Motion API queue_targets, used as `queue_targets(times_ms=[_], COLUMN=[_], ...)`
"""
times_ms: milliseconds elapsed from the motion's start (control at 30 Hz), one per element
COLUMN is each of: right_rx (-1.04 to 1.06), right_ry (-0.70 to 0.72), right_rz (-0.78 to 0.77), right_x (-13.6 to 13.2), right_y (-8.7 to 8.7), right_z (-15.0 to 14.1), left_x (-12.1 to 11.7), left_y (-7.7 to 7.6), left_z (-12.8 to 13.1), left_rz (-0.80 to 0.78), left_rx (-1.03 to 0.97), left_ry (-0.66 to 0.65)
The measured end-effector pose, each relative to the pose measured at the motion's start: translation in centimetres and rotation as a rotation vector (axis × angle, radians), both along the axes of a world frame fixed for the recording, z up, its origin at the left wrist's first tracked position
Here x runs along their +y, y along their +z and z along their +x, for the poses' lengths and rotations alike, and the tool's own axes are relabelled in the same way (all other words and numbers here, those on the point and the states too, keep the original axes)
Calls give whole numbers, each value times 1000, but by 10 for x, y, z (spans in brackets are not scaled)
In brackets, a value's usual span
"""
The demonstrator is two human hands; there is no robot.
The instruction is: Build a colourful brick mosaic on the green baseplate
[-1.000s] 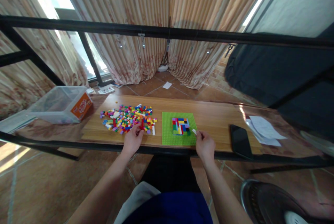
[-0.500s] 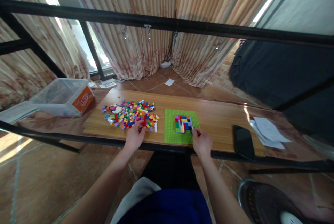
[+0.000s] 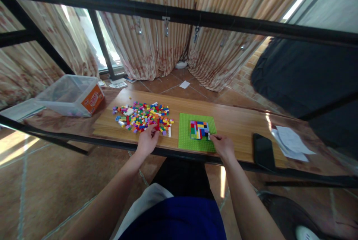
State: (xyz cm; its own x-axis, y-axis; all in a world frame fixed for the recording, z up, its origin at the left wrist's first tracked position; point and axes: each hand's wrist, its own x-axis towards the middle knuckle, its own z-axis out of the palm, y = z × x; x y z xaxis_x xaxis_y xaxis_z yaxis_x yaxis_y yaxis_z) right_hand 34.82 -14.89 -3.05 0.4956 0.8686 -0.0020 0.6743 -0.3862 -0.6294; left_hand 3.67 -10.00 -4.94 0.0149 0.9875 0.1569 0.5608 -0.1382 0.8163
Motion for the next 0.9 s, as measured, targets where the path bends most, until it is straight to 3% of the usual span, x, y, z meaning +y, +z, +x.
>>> queue_targets(times_ms=[333, 633, 900], right_rx=[53, 246, 262], right_ry=[18, 61, -27], right_rz=[-19, -16, 87], right_x=[5, 15, -9], right_y=[-4, -12, -3], right_z=[6, 21, 26], left_x=[-2, -1, -2], left_y=[5, 3, 0], left_z=[2, 1, -2], left_rz=[7, 6, 9], left_rx=[34, 30, -1], left_ry=[22, 14, -3])
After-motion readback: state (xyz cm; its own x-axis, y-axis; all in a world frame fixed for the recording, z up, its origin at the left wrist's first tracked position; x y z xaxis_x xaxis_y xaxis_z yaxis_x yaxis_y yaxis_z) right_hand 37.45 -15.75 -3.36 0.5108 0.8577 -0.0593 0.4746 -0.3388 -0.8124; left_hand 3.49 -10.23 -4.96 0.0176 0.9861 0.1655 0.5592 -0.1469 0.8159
